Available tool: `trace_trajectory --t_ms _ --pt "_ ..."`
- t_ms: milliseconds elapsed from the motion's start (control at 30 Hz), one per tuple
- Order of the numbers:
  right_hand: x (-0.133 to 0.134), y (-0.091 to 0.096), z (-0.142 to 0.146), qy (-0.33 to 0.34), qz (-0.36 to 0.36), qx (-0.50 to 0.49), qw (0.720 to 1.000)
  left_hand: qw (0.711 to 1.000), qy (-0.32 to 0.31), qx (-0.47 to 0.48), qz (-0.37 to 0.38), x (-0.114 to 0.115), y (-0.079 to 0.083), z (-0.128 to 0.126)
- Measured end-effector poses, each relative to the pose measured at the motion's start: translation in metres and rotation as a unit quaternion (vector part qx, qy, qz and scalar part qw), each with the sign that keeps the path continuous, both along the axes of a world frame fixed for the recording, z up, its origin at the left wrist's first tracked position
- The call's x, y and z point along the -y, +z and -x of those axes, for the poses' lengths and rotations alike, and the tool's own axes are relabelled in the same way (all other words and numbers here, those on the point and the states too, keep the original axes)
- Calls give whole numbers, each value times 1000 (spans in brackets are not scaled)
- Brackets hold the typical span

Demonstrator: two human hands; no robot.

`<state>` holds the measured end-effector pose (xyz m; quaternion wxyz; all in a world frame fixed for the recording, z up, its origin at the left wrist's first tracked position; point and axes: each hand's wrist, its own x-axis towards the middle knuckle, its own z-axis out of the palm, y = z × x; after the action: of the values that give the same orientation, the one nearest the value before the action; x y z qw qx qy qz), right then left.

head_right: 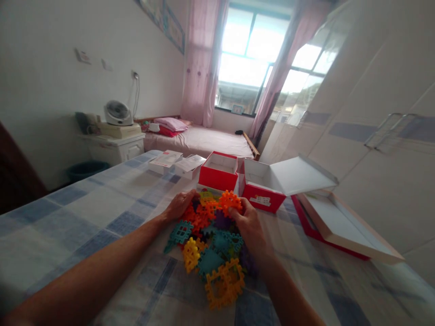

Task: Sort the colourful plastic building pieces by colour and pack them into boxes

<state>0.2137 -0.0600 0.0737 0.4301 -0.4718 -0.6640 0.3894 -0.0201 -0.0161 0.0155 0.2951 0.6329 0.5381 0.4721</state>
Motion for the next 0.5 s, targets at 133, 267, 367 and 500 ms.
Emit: trace_trajectory --t_ms 133,267,367,500 --pt "6 -5 -5 45 50 -134 989 999 -22 -28 -13 0 0 2" --pt "9 -8 -3 10 0 -134 991 999 -28 -24 -10 -5 -6 5" --pt "9 -10 -4 -21 -23 -129 991 999 -32 -17 -3 -8 -11 6" --pt "10 -9 -9 -24 27 -209 977 999 -30 -19 -6 -9 -11 8"
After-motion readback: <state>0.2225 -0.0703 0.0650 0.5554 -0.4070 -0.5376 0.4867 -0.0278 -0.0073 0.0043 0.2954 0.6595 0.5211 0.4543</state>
